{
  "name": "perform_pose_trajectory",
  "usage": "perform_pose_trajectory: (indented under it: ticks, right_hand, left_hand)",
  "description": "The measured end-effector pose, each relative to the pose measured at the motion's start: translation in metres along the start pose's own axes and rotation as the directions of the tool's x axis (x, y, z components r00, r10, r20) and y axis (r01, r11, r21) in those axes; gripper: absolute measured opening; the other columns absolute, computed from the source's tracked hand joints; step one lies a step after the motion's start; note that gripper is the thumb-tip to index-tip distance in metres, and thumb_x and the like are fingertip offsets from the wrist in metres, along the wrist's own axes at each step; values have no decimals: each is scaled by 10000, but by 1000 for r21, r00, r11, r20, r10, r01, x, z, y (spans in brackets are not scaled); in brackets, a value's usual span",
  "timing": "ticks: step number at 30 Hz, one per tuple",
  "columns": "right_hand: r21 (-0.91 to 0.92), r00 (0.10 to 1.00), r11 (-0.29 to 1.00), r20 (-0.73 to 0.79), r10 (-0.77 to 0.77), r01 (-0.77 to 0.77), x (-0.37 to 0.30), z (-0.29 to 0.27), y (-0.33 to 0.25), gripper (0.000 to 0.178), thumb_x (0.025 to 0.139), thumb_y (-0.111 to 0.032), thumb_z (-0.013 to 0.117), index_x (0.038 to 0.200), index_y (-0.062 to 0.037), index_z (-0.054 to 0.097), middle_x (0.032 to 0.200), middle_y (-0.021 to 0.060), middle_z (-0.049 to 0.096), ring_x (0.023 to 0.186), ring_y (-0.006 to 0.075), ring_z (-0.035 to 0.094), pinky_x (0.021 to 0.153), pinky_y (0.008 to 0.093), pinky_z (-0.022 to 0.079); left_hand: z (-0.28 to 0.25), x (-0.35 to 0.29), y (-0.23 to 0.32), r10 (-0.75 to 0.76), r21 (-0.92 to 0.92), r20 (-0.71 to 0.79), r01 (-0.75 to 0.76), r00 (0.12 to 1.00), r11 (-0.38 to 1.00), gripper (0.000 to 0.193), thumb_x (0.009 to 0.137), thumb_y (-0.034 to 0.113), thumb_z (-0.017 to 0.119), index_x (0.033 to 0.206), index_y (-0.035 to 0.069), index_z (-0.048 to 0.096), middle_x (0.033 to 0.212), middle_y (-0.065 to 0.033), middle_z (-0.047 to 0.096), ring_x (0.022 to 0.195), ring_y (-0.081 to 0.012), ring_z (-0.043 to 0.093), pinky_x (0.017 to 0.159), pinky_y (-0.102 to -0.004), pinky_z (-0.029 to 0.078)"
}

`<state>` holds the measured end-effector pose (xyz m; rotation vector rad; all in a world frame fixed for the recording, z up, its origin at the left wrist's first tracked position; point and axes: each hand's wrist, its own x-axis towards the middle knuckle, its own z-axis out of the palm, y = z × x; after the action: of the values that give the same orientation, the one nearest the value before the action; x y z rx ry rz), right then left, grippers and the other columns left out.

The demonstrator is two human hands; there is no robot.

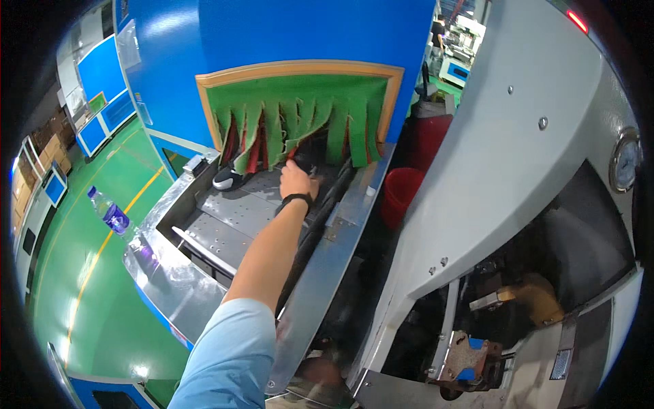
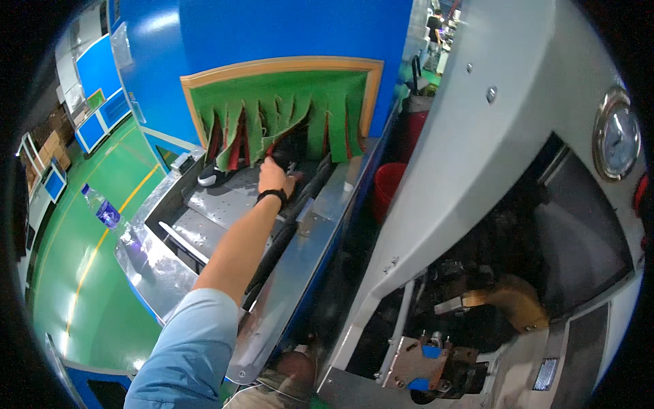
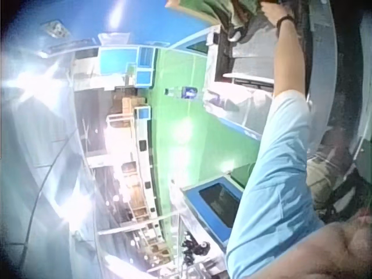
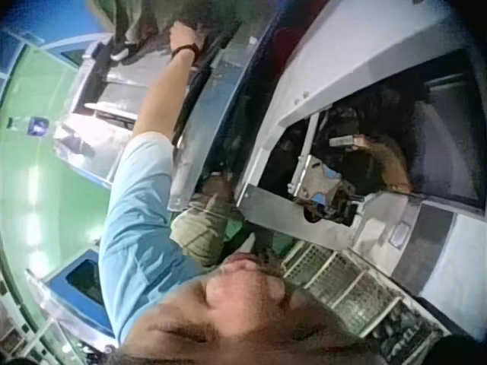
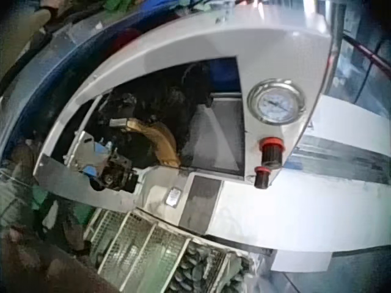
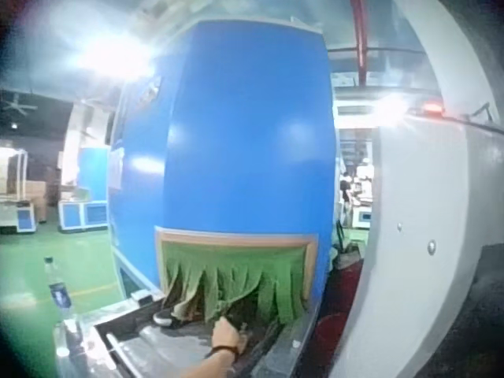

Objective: Operating a lasting machine and moving assembled shoes to a conveyor belt.

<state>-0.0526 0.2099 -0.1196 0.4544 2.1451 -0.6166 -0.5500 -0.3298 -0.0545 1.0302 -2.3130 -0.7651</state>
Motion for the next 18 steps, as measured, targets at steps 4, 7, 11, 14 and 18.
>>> perform_pose_trajectory:
  ticks: [4,7,11,14,18]
  right_hand:
    - [-191,853,887,-248,-458,421,15,31,26,485,998,-371,554,1388,-83,538,1326,187,583,1159,319,581,975,449,463]
    - [35,923,936,-188,-337,349,-15,-3,-32,504,987,-415,574,1406,-139,535,1321,176,591,1134,307,587,951,463,466]
    - [568,880,710,-53,-471,415,-41,-17,-69,573,949,-356,642,1457,-146,477,1399,211,525,1179,401,552,940,506,470]
    - [759,574,262,-175,-800,596,-59,-19,-103,850,974,-259,646,1582,-63,86,1388,178,528,1251,249,548,1063,408,432]
    - [581,179,-241,-571,-801,777,-104,-10,-170,1068,891,-343,733,1579,-46,-27,1598,204,204,1450,300,267,1190,419,213]
  left_hand:
    - [-29,29,-46,165,-65,178,-155,970,986,738,611,179,863,1217,-20,490,1200,-242,620,1164,-384,587,1005,-411,471]
    - [-113,-33,-55,155,-253,311,-75,938,965,626,648,166,809,1192,-40,575,1081,-193,685,1042,-323,660,909,-391,523]
    - [-260,-178,-38,298,-786,485,260,822,562,473,769,-11,619,1237,0,550,1065,-117,654,869,-219,661,752,-356,563]
    - [-311,-273,-105,300,-810,525,359,797,464,281,876,153,524,1097,5,615,866,-128,680,711,-266,643,629,-413,530]
    - [-321,-415,-75,352,-724,654,420,670,547,494,944,338,565,1232,-62,525,1009,-133,648,917,-235,650,820,-343,542]
